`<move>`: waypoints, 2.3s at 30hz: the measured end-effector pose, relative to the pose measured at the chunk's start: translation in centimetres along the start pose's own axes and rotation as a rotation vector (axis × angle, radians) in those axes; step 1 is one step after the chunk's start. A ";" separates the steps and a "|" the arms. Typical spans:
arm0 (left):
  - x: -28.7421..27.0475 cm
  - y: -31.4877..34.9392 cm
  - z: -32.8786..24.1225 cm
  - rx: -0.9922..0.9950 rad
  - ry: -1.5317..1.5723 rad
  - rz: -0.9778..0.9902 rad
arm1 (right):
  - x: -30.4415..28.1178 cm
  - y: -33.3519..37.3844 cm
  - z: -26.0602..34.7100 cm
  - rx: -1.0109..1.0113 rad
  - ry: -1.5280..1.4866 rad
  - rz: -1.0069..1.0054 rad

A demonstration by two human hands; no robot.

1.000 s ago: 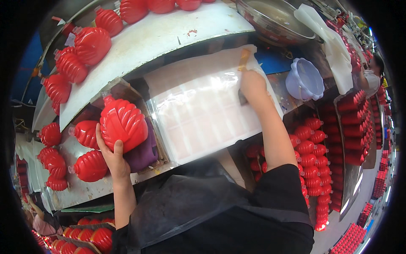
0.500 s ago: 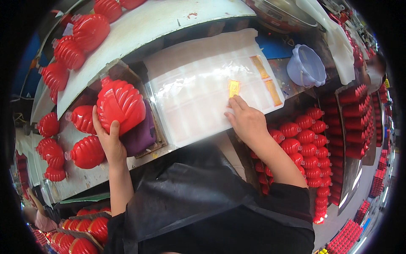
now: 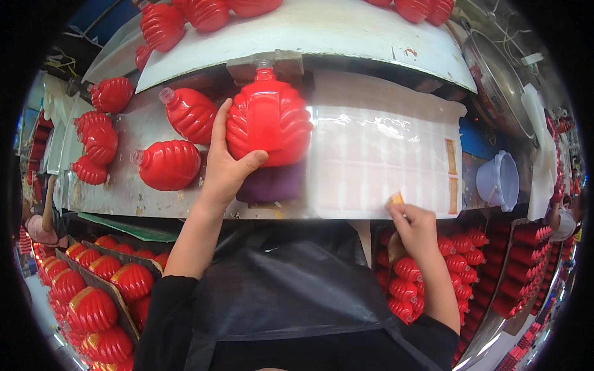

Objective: The person repeatedly picks up red ribbed plastic bottles, applies a yellow label to the front, and places the finished bottles onto a nearby tray. The task is performed by hand in a repetitive cycle.

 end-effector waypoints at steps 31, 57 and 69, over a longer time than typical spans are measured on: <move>-0.7 -4.3 -4.5 0.288 -0.240 -0.156 | 5.1 -11.1 21.2 -1.190 0.360 -0.034; -1.1 -2.2 -2.4 0.366 -0.307 0.033 | 6.0 -16.4 15.8 -0.406 -0.218 0.071; -0.8 -2.0 -2.3 0.390 -0.387 -0.005 | 6.7 -16.4 15.8 -0.422 -0.158 0.040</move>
Point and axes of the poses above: each hand's wrist, its own y-axis away from the middle knuckle, its own x-axis out of the palm, z = x × y, the point moved 4 cm from there along -y, towards the middle knuckle, and after that the axes turned 12 degrees about -x, right-handed, at the moved point
